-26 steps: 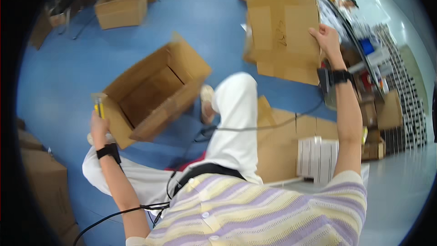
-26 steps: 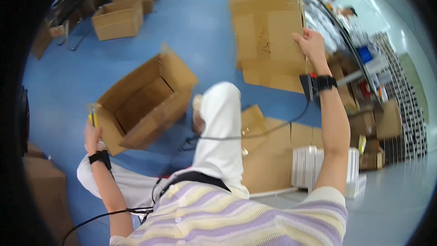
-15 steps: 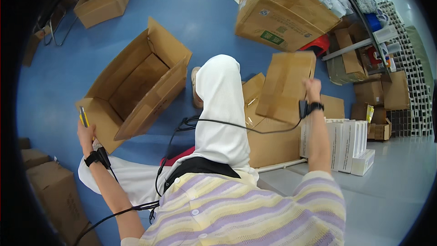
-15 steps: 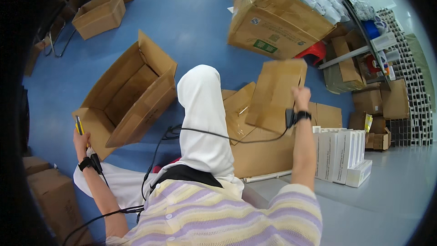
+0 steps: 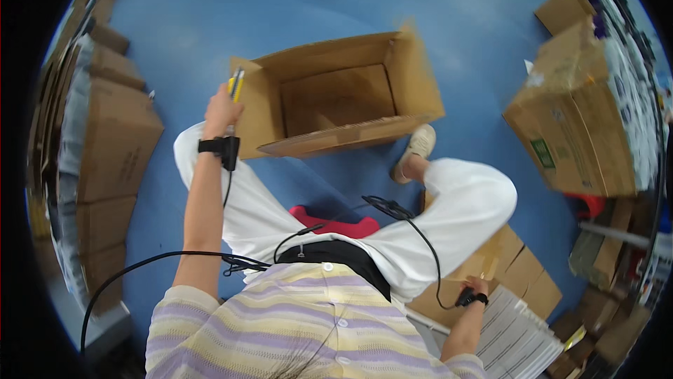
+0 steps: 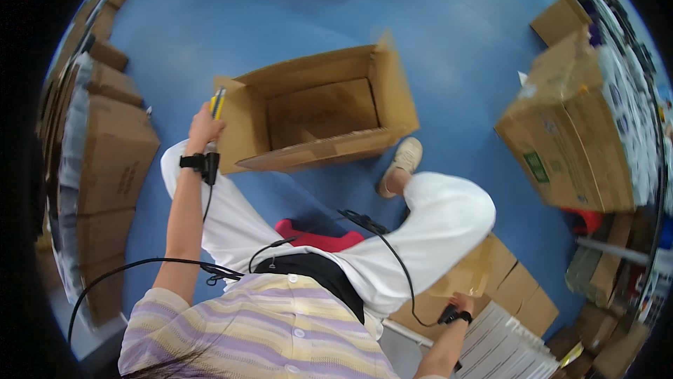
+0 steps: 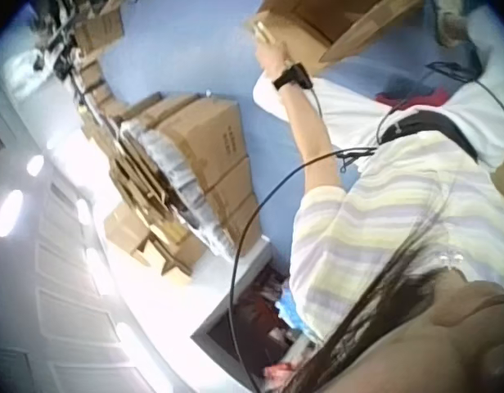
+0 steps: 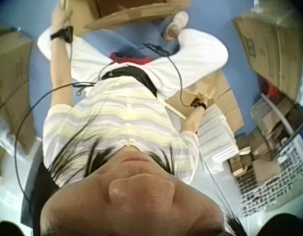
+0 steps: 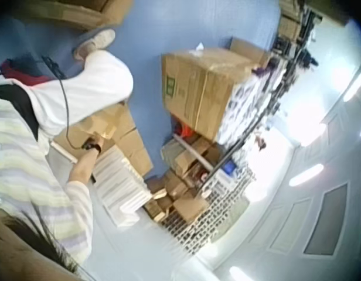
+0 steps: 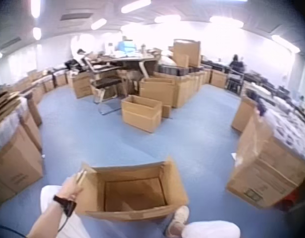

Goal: Unpacking items from cardboard boxes using a utility knife.

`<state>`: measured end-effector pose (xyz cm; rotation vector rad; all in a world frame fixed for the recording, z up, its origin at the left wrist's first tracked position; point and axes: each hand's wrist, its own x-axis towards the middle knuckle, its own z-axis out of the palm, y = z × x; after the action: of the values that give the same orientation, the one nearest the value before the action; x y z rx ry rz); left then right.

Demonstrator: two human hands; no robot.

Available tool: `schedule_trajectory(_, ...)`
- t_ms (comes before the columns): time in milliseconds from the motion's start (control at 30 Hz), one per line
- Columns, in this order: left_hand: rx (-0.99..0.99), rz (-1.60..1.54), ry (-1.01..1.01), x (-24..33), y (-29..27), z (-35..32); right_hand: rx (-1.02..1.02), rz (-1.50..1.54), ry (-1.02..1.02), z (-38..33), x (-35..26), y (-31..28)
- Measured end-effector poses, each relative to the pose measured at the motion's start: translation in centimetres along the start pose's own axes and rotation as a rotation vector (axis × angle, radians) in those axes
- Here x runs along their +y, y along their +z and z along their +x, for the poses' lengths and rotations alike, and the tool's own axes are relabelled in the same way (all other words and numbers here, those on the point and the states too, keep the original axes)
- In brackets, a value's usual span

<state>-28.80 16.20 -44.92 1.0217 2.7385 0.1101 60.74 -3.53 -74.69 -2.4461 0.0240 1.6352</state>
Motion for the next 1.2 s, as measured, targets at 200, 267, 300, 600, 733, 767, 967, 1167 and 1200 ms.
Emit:
schedule_trajectory(200,0.053,-0.111,0.060,-1.4,3.1,-0.2,0.144,0.005,-1.172,-17.8,-33.5,-4.5)
schedule_trajectory(267,0.116,-0.127,0.162,-0.5,4.0,0.2,0.256,-0.091,-1.569,-30.5,-44.5,0.4)
schedule_trajectory(300,0.135,-0.110,0.129,-1.4,3.4,0.1,0.119,-0.087,-1.645,-38.3,-47.1,8.2)
schedule_trajectory(600,0.121,-0.143,0.212,0.2,2.1,-3.4,-0.423,-1.403,-2.189,-46.3,-41.2,56.7)
schedule_trajectory(733,0.178,-0.226,0.249,1.0,3.3,-3.8,-0.273,-1.926,-1.937,-33.4,-38.5,68.3)
schedule_trajectory(767,0.180,-0.230,0.228,1.2,4.0,-4.2,-0.274,-1.913,-2.023,-31.5,-38.4,69.8)
schedule_trajectory(967,0.167,-0.310,0.185,0.2,4.4,-4.9,-0.317,-1.865,-1.993,-28.4,-37.4,75.1)
schedule_trajectory(1167,0.146,-0.337,0.205,0.8,4.1,-4.1,-0.324,-1.863,-1.873,-28.4,-38.1,75.2)
schedule_trajectory(1200,0.135,-0.320,0.202,0.8,4.2,-3.8,-0.321,-1.858,-1.854,-28.4,-38.3,75.0)
